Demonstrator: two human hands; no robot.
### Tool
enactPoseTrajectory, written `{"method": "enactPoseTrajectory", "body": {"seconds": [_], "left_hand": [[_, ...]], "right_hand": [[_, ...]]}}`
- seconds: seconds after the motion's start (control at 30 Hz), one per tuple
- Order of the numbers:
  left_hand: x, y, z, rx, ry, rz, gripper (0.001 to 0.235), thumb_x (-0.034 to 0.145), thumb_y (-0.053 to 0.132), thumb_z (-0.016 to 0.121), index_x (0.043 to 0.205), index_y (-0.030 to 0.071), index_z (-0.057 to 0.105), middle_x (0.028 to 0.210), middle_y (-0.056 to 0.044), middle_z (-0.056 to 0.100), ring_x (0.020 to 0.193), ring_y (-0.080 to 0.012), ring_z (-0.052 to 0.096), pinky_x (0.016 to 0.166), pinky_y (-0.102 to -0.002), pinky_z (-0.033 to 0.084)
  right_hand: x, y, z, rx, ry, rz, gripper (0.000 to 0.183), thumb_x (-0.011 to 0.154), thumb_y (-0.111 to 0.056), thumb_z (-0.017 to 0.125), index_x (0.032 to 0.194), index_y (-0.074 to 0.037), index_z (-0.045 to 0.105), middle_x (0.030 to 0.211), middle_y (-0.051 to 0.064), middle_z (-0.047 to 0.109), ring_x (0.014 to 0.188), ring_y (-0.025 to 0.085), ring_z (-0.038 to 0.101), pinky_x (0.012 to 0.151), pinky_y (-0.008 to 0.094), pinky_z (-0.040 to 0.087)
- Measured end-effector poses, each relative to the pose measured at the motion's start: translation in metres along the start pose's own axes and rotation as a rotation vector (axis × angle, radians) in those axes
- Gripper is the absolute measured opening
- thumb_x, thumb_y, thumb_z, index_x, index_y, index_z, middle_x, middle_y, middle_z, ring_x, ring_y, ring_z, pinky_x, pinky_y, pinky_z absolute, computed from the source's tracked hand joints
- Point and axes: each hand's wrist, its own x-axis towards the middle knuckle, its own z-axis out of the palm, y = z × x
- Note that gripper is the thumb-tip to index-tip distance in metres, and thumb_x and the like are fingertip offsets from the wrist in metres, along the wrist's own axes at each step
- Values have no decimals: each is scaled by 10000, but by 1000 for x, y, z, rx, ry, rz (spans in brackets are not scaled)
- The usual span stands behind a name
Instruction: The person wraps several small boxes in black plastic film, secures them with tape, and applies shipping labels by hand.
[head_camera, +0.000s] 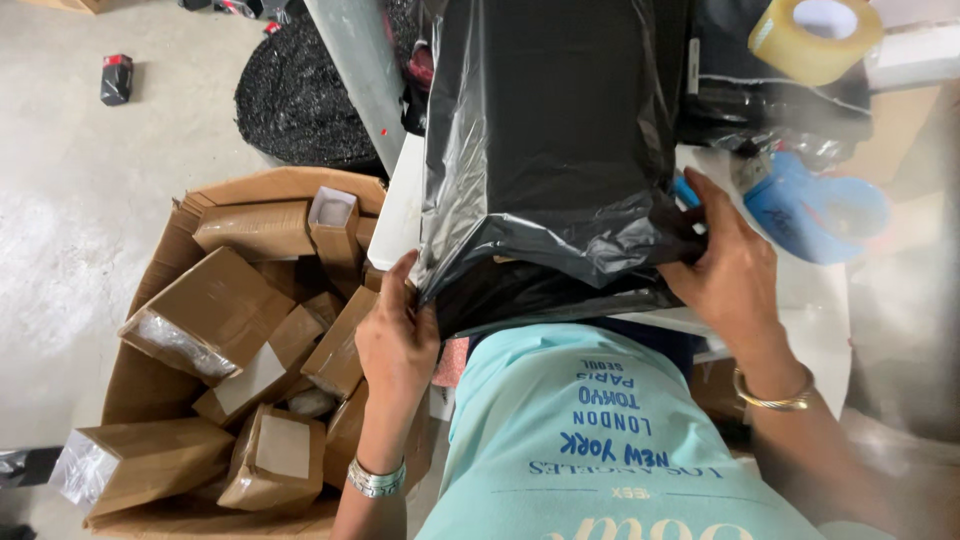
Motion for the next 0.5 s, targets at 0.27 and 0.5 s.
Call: {"method": "enactPoseTrajectory", "body": {"seconds": [0.27, 0.5], "left_hand": [[-4, 1, -16, -373, 65, 8, 398, 931, -111, 575, 1305, 17, 628, 887, -112, 681, 803, -127, 647, 754, -261, 523], [-7, 8, -35, -286, -71, -224, 367, 887, -12, 684, 1250, 39, 656, 744, -77, 706, 540, -160, 583, 535, -291, 458]], "right_hand": [[-39, 45, -30, 304, -266, 449, 483, 864, -1, 709, 1346, -16, 671, 805, 144, 649, 618, 129, 551, 573, 292, 450], [-49, 37, -62, 319, -170, 367, 210, 1014, -41, 719, 1221, -6, 707, 753, 49, 651, 588, 79, 463, 574, 254, 353]]}}
